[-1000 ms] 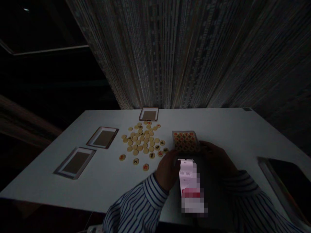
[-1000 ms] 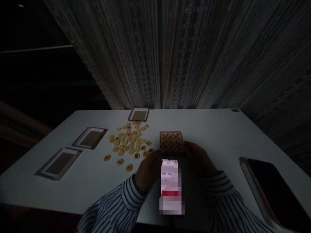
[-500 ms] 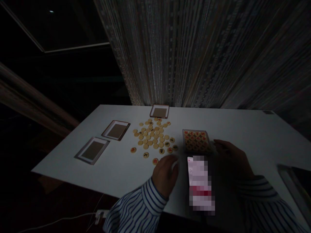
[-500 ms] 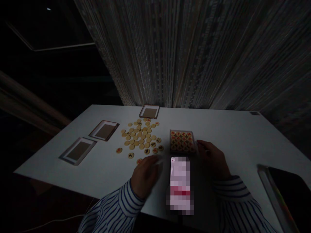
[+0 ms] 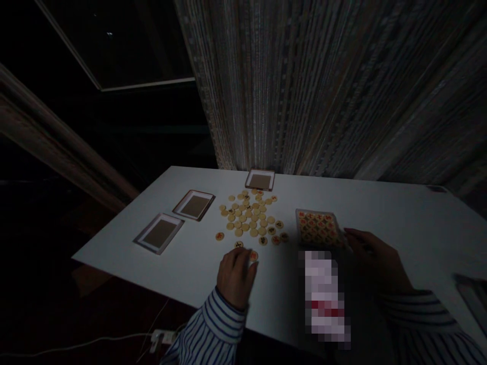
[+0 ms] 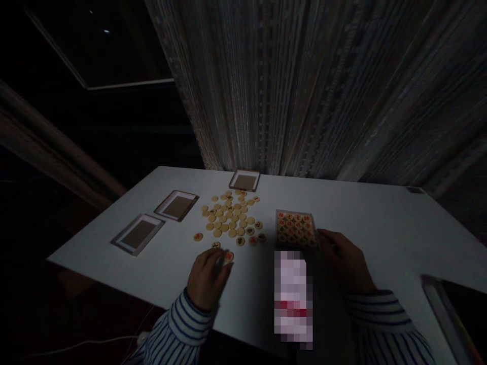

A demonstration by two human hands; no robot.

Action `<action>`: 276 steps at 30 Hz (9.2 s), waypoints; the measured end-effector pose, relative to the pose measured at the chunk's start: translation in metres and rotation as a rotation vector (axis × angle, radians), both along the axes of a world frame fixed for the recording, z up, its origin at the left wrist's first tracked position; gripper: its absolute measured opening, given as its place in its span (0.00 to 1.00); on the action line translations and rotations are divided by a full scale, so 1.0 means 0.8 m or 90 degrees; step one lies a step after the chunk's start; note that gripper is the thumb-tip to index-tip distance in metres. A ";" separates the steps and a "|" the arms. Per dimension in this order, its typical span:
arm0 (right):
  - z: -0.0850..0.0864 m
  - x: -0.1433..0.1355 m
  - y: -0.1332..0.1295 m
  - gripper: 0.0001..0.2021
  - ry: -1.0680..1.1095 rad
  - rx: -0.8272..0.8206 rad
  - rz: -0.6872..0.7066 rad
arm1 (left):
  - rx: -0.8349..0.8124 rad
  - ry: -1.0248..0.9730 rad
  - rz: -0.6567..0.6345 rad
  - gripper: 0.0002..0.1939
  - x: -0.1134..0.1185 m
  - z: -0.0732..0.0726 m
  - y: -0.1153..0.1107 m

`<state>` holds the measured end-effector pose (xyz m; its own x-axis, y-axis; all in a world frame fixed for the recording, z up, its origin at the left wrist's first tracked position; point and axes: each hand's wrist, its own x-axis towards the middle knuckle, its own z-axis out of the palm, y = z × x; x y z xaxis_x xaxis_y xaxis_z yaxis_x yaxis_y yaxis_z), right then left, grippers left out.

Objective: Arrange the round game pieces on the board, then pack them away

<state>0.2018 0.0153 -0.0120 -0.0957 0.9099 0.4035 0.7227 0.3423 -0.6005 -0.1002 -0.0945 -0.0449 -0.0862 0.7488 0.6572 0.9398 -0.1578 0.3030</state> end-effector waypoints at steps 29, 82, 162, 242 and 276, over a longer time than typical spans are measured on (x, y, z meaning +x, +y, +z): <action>0.051 -0.045 0.002 0.16 -0.114 0.072 0.149 | -0.059 -0.088 -0.031 0.09 -0.028 0.027 0.023; 0.050 -0.192 0.075 0.03 -0.495 -0.059 0.451 | -0.114 -0.063 -0.092 0.08 -0.057 0.047 0.140; 0.064 -0.197 0.083 0.15 0.224 -0.380 0.395 | -0.034 -0.200 -0.225 0.10 -0.030 0.055 0.134; 0.063 -0.181 0.118 0.17 -0.388 -0.059 0.300 | -0.370 0.055 -0.031 0.14 -0.074 0.052 0.084; 0.071 -0.182 0.105 0.17 -0.328 -0.048 0.315 | -0.268 -0.309 -0.044 0.13 -0.079 0.050 0.081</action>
